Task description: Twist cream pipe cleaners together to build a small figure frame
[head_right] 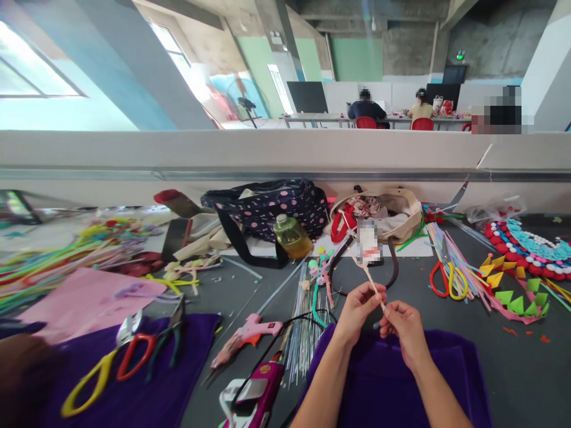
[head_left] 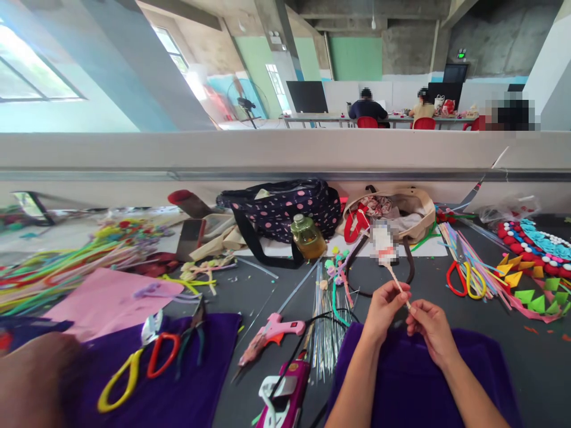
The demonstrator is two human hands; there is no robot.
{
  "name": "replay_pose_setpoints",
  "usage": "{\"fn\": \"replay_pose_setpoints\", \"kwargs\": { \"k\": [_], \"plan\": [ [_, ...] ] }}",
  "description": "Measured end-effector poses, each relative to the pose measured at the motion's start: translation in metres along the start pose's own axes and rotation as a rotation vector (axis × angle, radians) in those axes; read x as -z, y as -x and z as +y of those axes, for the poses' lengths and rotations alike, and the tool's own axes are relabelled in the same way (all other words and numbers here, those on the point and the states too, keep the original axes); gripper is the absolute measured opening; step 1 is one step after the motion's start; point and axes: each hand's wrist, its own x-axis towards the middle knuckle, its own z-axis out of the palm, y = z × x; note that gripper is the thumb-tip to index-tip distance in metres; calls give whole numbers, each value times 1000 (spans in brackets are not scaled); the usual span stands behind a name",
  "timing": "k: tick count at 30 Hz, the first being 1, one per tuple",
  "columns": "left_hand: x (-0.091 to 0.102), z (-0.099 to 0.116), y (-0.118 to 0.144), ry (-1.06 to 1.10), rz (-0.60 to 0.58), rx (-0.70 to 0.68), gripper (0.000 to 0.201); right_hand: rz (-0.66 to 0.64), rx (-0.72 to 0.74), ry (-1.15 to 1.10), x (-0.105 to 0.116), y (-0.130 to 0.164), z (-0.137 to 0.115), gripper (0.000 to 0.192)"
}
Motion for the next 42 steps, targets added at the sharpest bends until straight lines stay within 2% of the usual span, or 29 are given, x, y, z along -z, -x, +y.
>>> {"fn": "replay_pose_setpoints", "kwargs": {
  "k": [2, 5, 9, 13, 15, 17, 20, 23, 26, 35, 42],
  "plan": [
    [1, 0, 0, 12, 6, 3, 27, -13, -21, -29, -1, 0, -1, 29],
    [0, 0, 0, -3, 56, -13, 27, 29, 32, 42, 0, 0, -2, 30],
    [-2, 0, 0, -11, 104, -21, 26, 89, 181, 309, 2, 3, -2, 28],
    [-5, 0, 1, -3, 130, -24, 25, 119, 403, 622, 5, 9, -1, 20],
    [-6, -1, 1, 2, 132, -30, 25, 124, 468, 701, 5, 10, -2, 18],
    [-6, -1, 1, -2, 121, -42, 25, 139, 422, 642, 5, 9, -2, 20],
    [-6, 0, 2, -23, 65, -36, 28, 136, 249, 396, 4, 5, -2, 25],
    [-6, 2, 4, -19, -16, 9, 32, 47, 95, 142, 2, 2, -3, 27],
    [-5, 3, 5, 10, -43, 31, 33, -41, -12, -22, -1, 1, -4, 27],
    [-1, 7, 5, -6, -82, 7, 34, -41, -102, -119, -2, 2, -10, 29],
    [-3, 3, 2, -24, 30, -22, 30, -19, -82, -70, -3, 2, -8, 30]
  ]
}}
